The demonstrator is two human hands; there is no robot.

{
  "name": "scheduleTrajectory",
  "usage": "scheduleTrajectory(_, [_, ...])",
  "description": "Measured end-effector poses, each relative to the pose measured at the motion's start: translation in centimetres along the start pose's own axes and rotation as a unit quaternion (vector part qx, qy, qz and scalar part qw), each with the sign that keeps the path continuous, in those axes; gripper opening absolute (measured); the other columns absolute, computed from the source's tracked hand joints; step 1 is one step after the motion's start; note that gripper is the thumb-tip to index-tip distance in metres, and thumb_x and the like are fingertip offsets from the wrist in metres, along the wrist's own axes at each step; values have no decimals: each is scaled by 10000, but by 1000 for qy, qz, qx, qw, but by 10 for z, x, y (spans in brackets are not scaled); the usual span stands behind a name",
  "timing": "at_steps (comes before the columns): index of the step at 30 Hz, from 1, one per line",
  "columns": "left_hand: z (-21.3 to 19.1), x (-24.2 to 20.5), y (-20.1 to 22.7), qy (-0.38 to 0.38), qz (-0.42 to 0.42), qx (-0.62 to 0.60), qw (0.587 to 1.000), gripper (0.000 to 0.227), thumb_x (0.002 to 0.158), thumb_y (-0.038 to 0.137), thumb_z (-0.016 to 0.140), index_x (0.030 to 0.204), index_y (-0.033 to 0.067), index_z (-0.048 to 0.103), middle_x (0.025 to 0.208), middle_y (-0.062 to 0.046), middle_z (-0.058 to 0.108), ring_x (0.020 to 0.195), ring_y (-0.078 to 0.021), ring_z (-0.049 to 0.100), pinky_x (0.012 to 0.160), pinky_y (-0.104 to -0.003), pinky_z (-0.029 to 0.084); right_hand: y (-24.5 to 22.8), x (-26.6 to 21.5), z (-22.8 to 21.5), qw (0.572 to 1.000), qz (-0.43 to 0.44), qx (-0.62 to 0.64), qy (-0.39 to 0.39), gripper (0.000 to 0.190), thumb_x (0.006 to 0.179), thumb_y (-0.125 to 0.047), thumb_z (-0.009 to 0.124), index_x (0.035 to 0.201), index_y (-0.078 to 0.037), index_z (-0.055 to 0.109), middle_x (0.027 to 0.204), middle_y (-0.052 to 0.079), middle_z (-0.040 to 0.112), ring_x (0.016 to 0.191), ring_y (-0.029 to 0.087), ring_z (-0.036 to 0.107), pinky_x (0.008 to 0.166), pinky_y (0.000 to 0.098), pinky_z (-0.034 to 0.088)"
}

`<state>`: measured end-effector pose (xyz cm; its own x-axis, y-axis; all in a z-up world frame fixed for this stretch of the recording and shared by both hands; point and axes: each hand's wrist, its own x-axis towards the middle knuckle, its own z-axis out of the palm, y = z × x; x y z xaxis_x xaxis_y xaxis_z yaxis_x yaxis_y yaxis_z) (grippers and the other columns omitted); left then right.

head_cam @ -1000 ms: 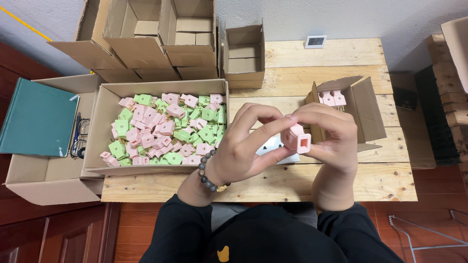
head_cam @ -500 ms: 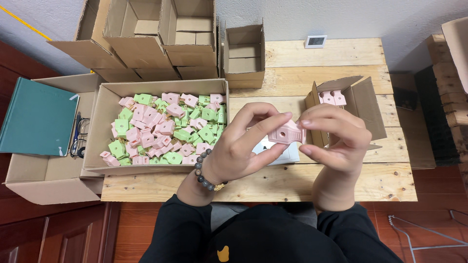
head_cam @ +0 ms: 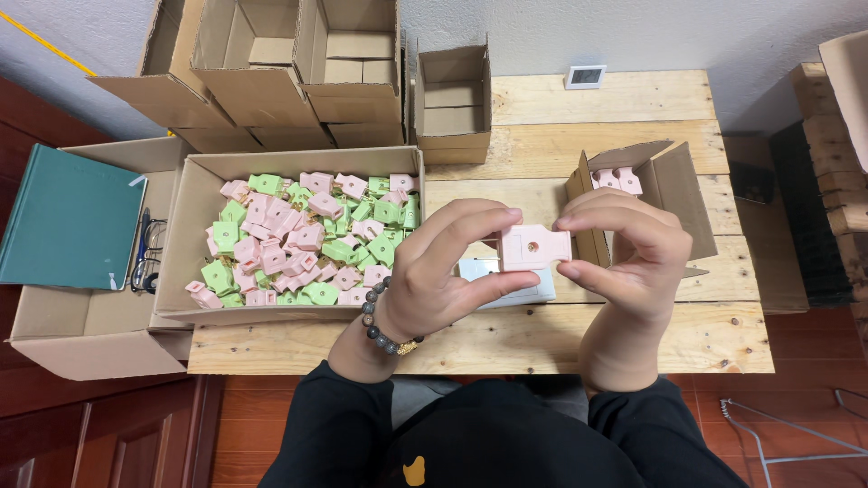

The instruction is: The person picks small pink plastic electrical components from a large box, inserts them into a white socket panel, and then removes them to place them into a smaller cardboard box. This process is repeated multiple times throughout the clip.

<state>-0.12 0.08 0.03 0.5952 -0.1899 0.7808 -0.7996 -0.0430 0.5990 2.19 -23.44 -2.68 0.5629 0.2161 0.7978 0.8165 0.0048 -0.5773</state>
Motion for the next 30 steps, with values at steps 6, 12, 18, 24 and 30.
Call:
scheduleTrajectory(6, [13,-13,-8,40,-40,-157,986,683,794,24,932,1378,-47,584,1212,-196,714,972,-249,741,844,-371,684,-5,-1,7,999,34,-1,-29,316,768,-45,900,987,101,724,832,203,703,781,359,715,769,461,591])
scheduleTrajectory(12, [16,-5,-13,12,-84,-146,986,538,953,292,805,1355,-11,617,1275,-150,728,1134,-250,722,984,-407,588,-21,-12,19,997,80,-5,3,307,824,-68,864,1058,89,743,840,168,732,769,283,714,749,411,601])
scheduleTrajectory(18, [13,-12,-23,-26,-123,-82,989,540,1086,254,675,1553,41,506,1275,-157,599,1083,-213,637,854,-368,634,-29,-48,26,972,228,-25,-48,582,861,-74,835,1391,44,626,1197,229,734,1123,380,715,862,515,629])
scheduleTrajectory(24, [13,-21,-28,-114,-149,31,982,458,884,164,893,1259,7,684,1073,-155,688,849,-232,688,636,-280,603,4,-115,27,953,208,-196,-99,516,835,-171,863,1303,-44,684,1337,208,663,1269,503,592,1058,673,453])
scheduleTrajectory(30, [31,-40,-52,-261,-198,146,933,399,900,280,828,1177,16,714,807,-138,701,708,-268,731,627,-376,591,50,-177,37,929,269,-251,-34,920,736,-353,971,1518,-106,554,1635,204,439,1512,480,366,1260,617,277])
